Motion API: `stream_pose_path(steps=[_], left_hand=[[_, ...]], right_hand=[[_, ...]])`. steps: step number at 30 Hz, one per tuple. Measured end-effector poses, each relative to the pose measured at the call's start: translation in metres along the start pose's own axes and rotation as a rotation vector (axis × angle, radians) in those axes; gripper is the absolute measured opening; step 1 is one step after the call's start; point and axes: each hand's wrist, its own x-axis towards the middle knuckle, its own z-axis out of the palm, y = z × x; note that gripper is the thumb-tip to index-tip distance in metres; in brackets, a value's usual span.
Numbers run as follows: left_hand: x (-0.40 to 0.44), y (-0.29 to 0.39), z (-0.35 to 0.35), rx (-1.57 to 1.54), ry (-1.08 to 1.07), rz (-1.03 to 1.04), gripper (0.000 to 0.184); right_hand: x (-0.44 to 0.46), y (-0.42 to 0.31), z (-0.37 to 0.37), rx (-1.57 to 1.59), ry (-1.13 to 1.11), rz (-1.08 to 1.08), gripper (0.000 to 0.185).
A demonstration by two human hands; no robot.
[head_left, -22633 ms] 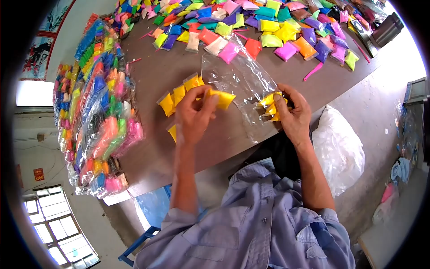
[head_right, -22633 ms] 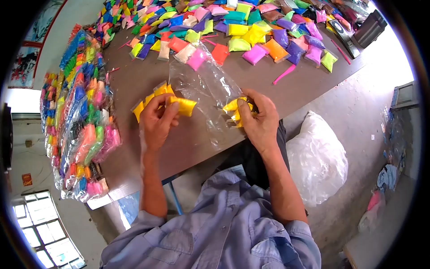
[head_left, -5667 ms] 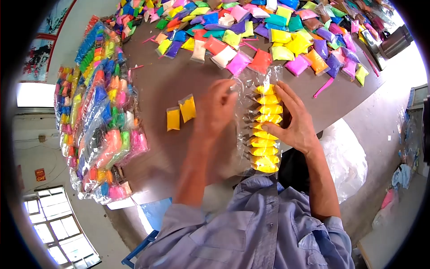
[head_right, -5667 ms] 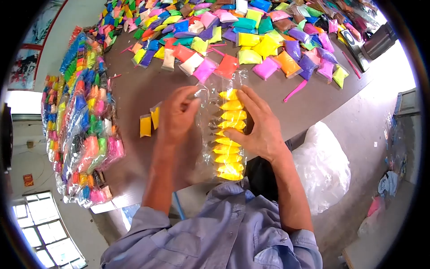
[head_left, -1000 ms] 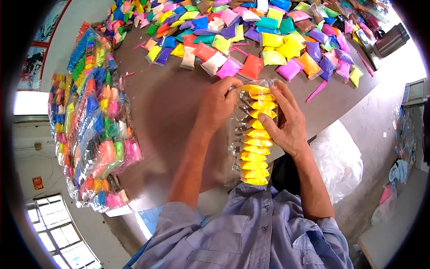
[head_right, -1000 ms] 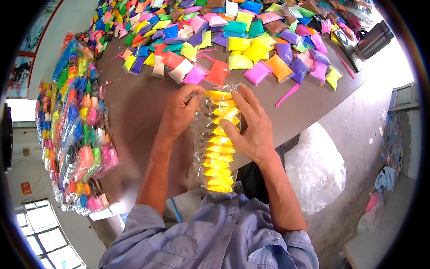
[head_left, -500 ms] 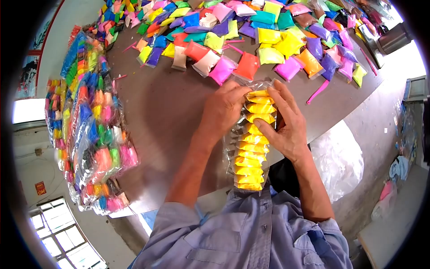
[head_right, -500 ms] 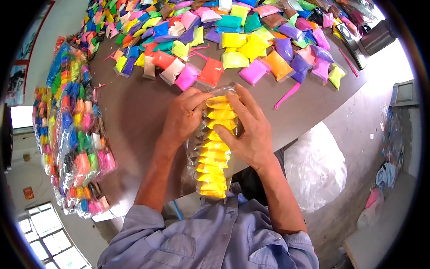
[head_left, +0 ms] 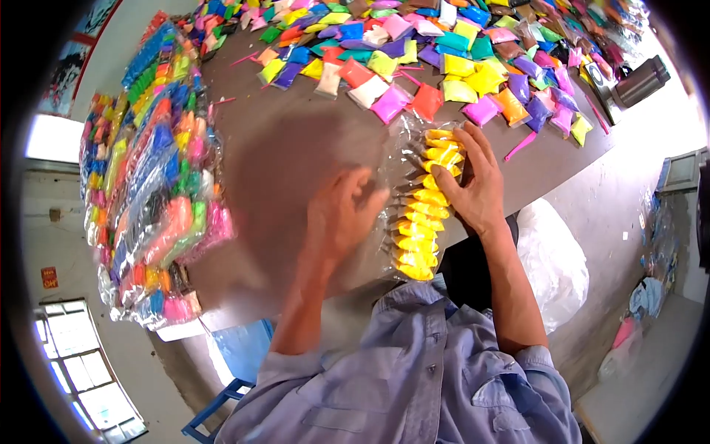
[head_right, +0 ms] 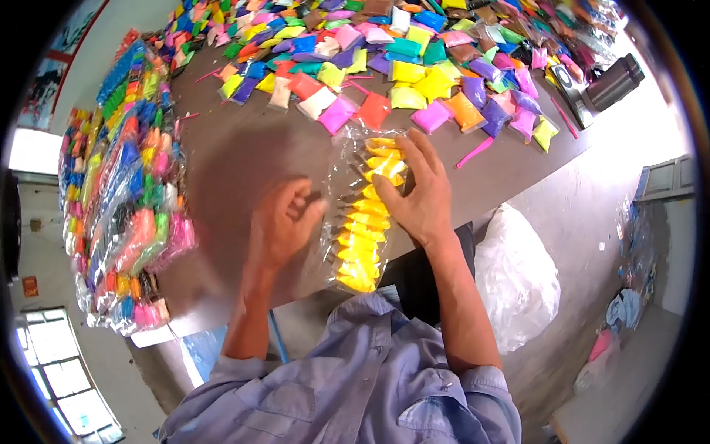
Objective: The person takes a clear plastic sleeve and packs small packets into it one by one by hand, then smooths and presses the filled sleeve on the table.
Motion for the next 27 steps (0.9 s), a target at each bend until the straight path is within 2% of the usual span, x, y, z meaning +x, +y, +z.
stream_pose_path(steps=[3, 8, 10, 13, 14, 16, 18, 24, 27], left_hand=[[-0.05, 0.004, -0.007, -0.131, -0.105, -0.235, 0.043], [-0.077, 0.014, -0.008, -0.139, -0.105, -0.242, 0.042], [-0.074, 0.011, -0.008, 0.026, -0.124, -0.226, 0.03], [-0.076, -0.005, -0.006, 0.014, -0.078, -0.319, 0.021], [-0.08, -0.011, -0.006, 0.013, -0.07, -0.315, 0.021], [-0.088, -0.024, -0.01, 0.039, 0.106, -0.325, 0.025], [-0.092, -0.036, -0.015, 0.021, 0.122, -0.288, 0.022], [-0.087, -0.054, -0.033, 0.011, 0.112, -0.236, 0.019], [-0.08, -0.063, -0.042, 0.016, 0.093, -0.197, 0.019]], right_hand=[[-0.001, -0.003, -0.001, -0.021, -0.023, 0.017, 0.067], [-0.001, -0.01, -0.002, -0.018, -0.058, 0.096, 0.066], [-0.001, -0.009, -0.003, -0.033, -0.068, 0.069, 0.066], [-0.001, -0.01, -0.002, -0.041, -0.046, 0.062, 0.067], [-0.002, -0.011, -0.003, -0.073, -0.048, 0.068, 0.067], [-0.002, -0.017, -0.001, -0.106, -0.045, 0.066, 0.067], [-0.007, -0.023, 0.004, -0.198, -0.074, 0.06, 0.067], [-0.018, -0.035, 0.001, -0.187, -0.093, 0.029, 0.07], [-0.02, -0.033, -0.004, -0.137, -0.097, -0.095, 0.062]])
